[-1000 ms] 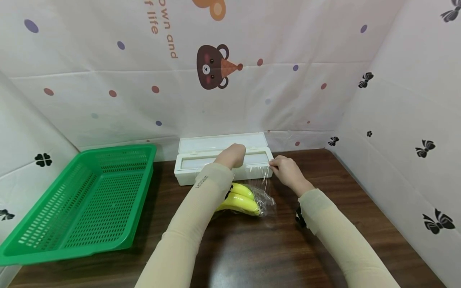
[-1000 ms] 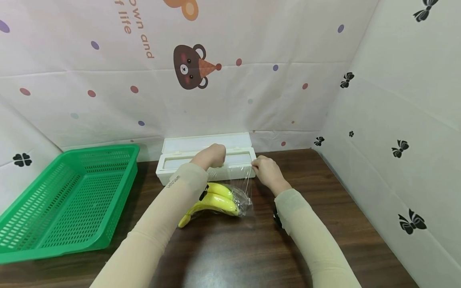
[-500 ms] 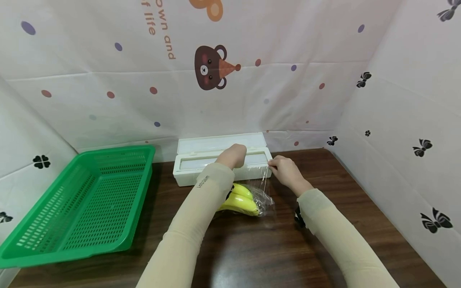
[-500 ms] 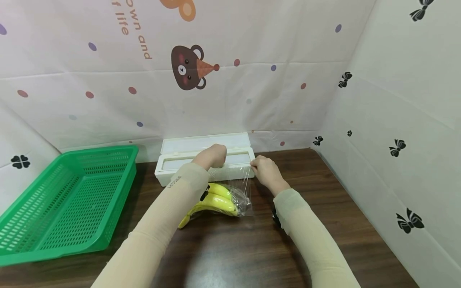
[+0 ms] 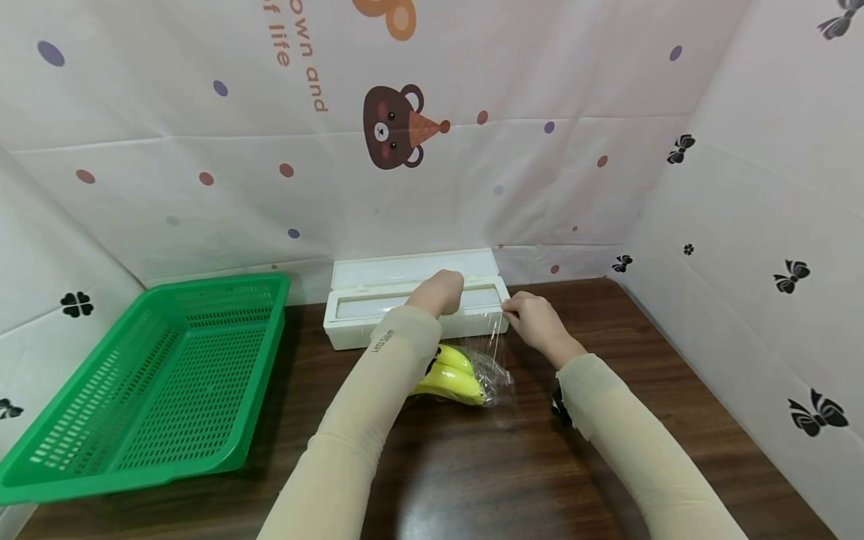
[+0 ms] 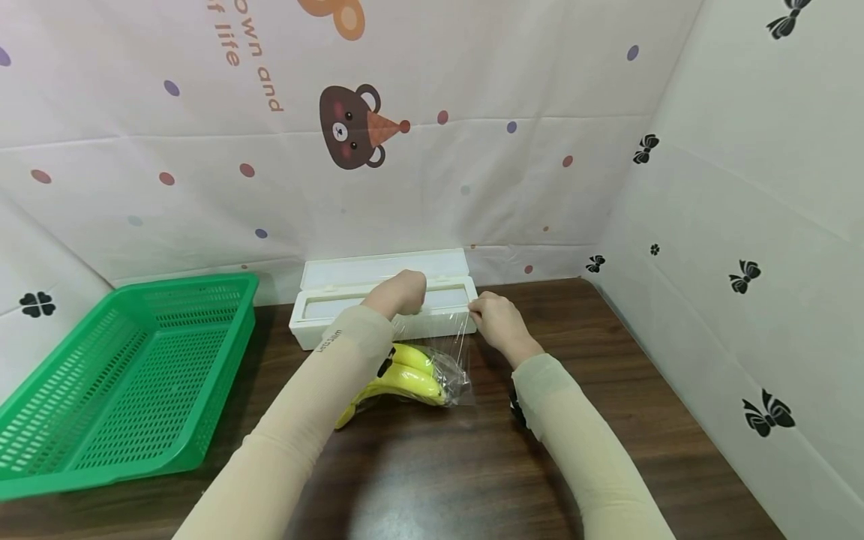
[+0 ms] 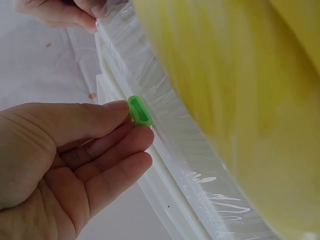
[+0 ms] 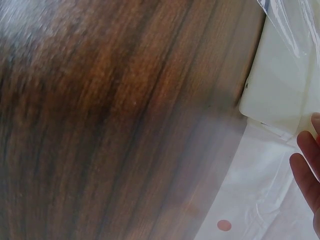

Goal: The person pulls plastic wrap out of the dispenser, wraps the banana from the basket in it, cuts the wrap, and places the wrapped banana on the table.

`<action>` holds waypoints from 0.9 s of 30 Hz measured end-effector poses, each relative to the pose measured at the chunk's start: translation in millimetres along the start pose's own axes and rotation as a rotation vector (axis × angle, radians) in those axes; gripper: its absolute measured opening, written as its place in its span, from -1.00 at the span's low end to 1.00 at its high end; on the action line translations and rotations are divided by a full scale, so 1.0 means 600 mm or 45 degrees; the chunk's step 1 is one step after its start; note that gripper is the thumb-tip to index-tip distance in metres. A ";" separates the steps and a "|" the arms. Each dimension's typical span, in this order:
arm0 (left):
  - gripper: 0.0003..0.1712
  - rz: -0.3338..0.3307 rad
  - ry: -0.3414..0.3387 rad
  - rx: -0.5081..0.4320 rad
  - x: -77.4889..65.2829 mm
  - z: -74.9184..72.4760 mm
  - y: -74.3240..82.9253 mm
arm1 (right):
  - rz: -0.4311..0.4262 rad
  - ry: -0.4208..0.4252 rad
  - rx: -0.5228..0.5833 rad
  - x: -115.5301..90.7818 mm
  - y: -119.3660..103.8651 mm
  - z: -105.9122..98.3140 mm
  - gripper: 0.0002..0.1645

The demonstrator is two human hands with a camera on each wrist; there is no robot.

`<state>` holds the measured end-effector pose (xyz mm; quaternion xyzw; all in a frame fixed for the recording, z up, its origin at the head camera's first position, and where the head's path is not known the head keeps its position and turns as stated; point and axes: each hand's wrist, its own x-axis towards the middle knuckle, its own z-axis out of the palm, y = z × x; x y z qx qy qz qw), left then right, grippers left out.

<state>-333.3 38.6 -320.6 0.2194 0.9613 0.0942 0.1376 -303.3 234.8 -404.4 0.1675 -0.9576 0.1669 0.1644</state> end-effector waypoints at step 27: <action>-0.75 0.004 -0.009 0.041 0.010 0.003 0.020 | -0.010 0.035 0.011 0.001 0.004 0.003 -0.75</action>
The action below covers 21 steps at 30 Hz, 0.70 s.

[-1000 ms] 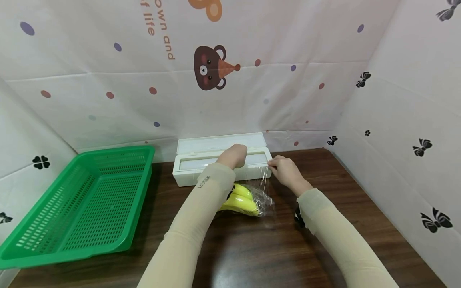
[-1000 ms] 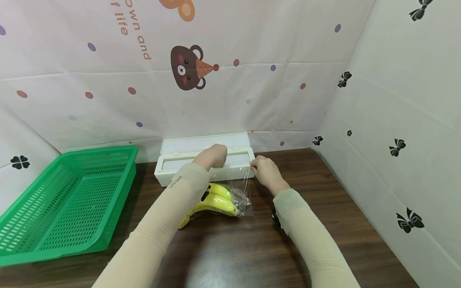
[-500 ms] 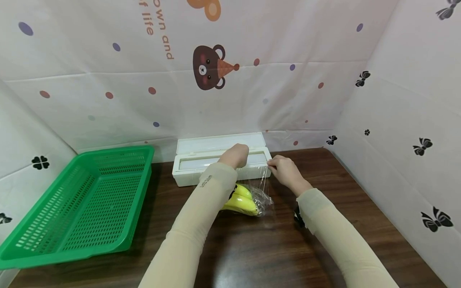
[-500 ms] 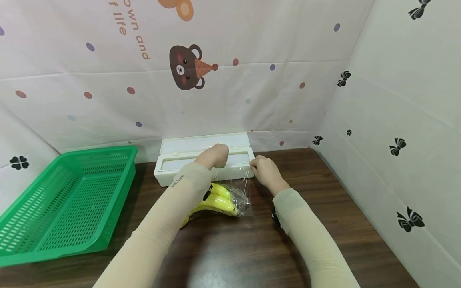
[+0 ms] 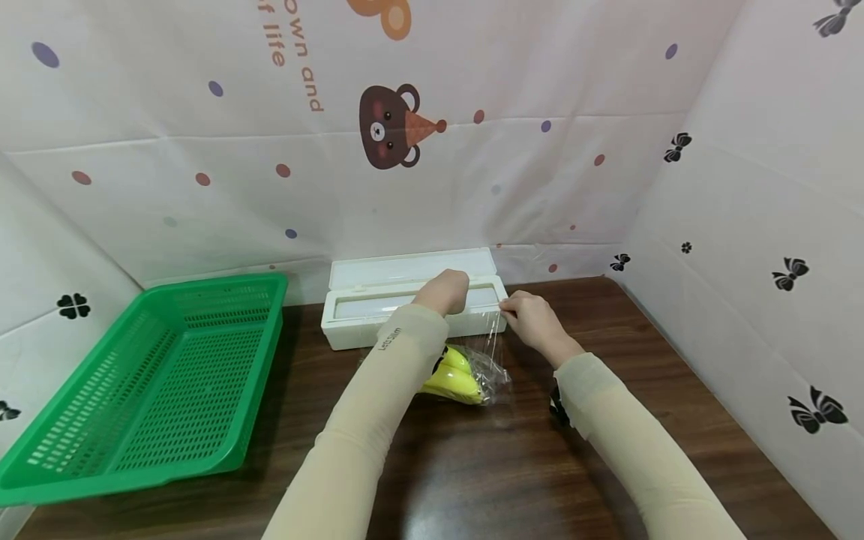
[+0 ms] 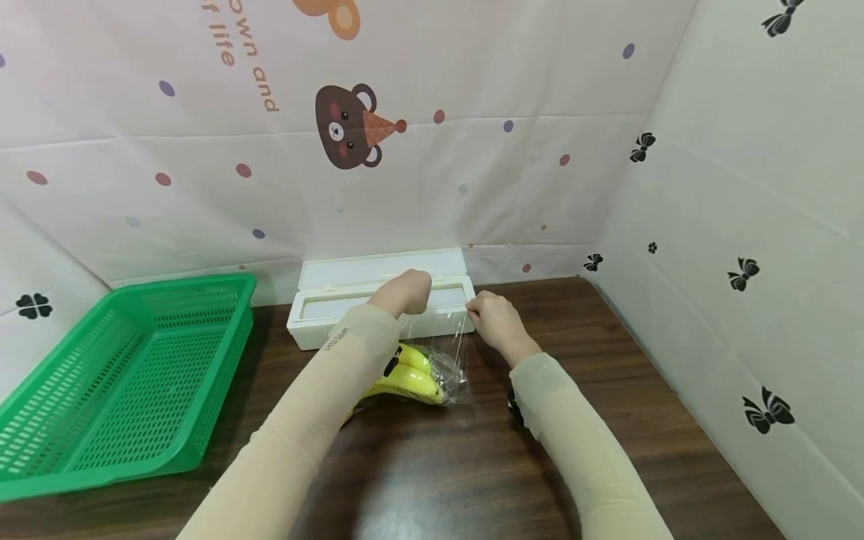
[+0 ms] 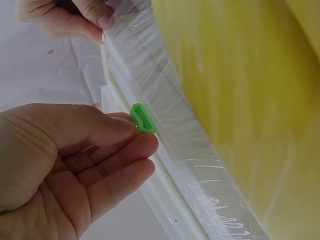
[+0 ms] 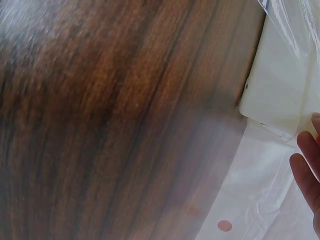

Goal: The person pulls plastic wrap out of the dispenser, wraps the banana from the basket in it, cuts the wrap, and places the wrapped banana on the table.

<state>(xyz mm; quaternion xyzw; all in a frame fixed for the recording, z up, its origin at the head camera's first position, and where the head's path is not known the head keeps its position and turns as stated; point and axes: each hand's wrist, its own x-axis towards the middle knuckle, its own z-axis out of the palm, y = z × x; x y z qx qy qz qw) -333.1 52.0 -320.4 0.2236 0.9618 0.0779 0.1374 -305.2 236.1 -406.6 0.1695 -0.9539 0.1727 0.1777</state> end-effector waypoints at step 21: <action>-0.80 -0.014 0.001 0.015 0.007 0.000 0.012 | -0.014 0.005 0.009 0.001 -0.004 -0.004 -0.76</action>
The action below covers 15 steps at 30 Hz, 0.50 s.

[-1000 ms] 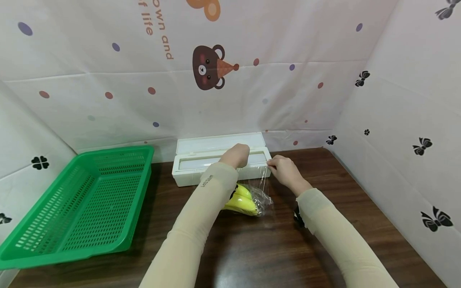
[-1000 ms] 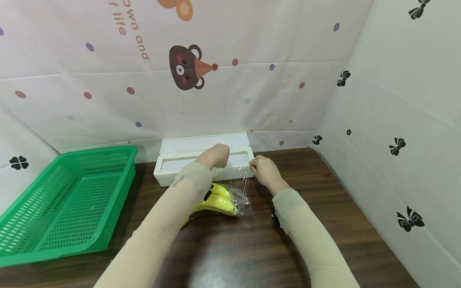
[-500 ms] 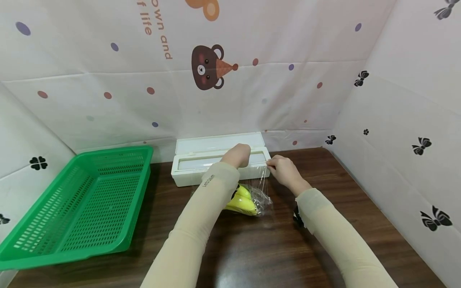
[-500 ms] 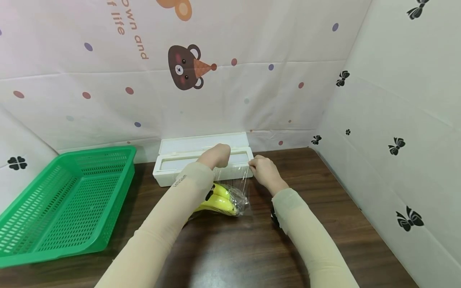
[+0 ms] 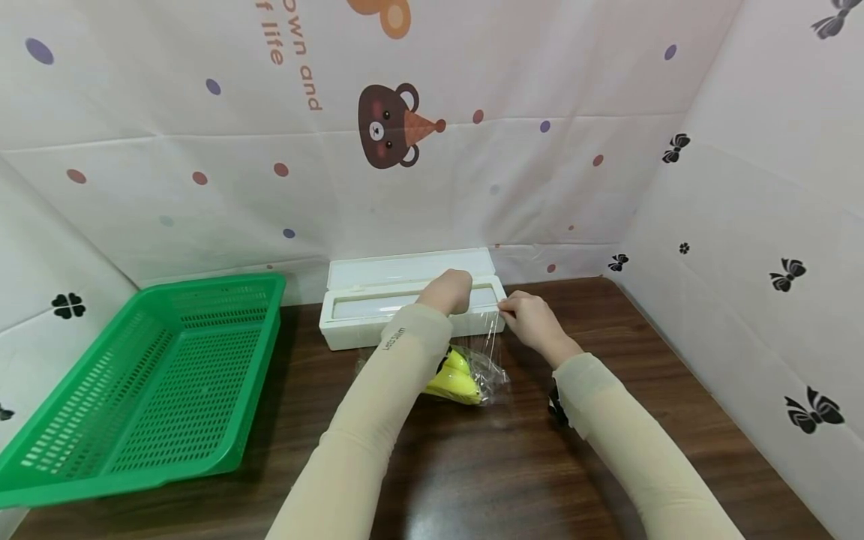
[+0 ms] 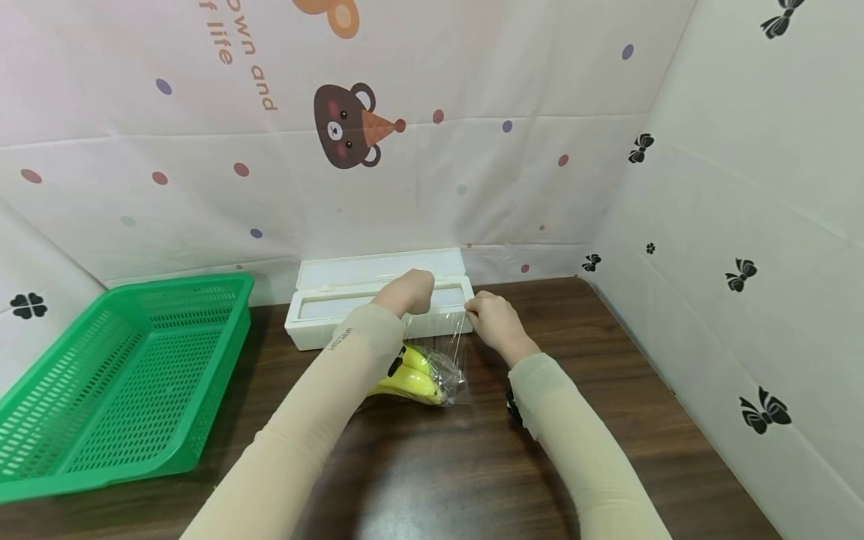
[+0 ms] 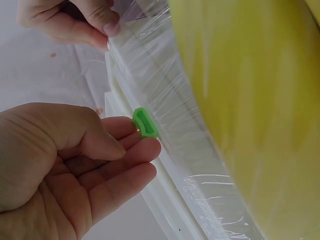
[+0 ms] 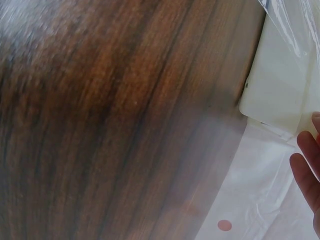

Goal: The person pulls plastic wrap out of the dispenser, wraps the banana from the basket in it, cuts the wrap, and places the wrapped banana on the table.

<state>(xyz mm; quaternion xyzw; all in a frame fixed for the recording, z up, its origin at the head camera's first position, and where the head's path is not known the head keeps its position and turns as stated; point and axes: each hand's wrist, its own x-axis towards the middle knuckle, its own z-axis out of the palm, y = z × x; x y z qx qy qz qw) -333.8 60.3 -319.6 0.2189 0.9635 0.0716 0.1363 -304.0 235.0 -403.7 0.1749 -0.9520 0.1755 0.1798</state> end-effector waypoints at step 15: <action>-0.83 0.000 -0.017 -0.021 0.005 0.000 0.010 | 0.034 -0.019 0.004 -0.001 -0.002 0.000 -0.75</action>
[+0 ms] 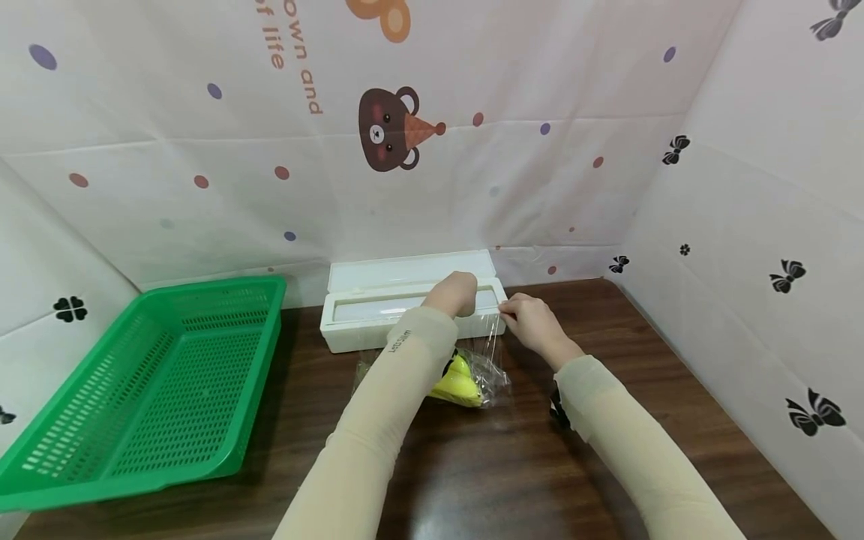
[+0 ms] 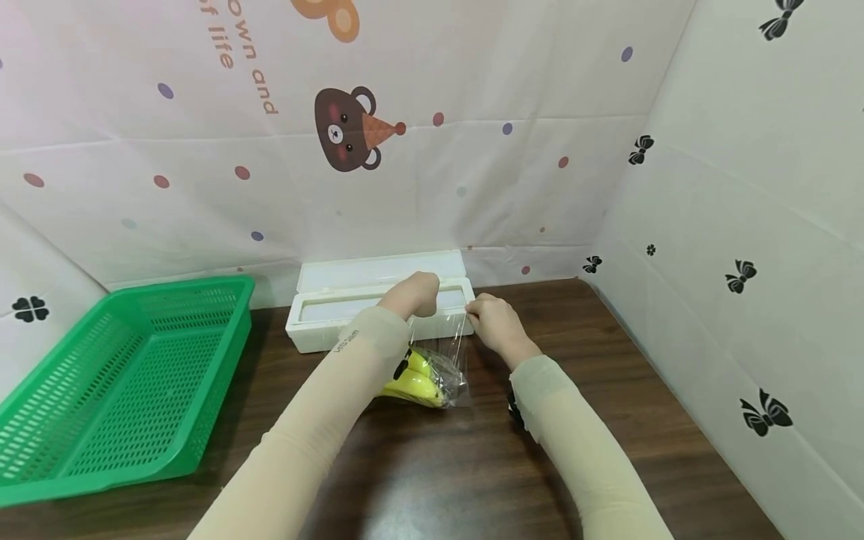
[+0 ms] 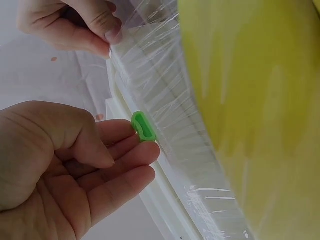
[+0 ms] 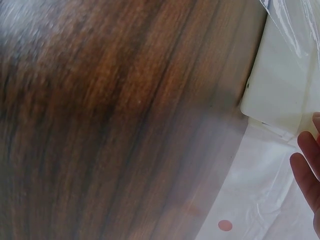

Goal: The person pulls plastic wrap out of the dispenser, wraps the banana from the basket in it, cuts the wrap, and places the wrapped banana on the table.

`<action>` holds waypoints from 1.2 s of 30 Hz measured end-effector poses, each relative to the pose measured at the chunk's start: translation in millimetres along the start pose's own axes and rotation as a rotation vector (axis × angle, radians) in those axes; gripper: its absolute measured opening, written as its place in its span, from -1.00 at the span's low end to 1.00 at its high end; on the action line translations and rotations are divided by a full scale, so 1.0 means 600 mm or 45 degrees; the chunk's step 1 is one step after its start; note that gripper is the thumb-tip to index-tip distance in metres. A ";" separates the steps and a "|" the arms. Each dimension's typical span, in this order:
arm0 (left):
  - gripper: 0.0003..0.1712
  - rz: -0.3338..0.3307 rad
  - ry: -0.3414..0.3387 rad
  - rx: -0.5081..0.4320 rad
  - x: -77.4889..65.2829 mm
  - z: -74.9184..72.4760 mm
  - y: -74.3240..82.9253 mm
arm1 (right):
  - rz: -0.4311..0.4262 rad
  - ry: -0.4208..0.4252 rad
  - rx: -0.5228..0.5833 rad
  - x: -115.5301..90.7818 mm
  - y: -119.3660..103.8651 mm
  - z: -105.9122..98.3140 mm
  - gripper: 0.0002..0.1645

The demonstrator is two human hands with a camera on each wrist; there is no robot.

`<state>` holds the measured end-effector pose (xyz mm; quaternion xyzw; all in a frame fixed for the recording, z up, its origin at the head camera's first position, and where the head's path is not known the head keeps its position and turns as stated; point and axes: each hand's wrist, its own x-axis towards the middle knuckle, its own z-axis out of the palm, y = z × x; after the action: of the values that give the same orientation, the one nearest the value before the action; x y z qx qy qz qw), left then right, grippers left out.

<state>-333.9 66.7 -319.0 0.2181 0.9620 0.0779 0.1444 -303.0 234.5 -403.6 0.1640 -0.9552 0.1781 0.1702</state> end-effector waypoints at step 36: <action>-0.87 -0.015 0.014 -0.043 0.008 0.003 0.019 | -0.005 -0.015 0.023 -0.004 -0.001 -0.002 -0.74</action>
<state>-332.7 79.2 -319.4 0.2097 0.9626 0.0945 0.1433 -300.5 234.6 -403.3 0.1684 -0.9543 0.1853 0.1634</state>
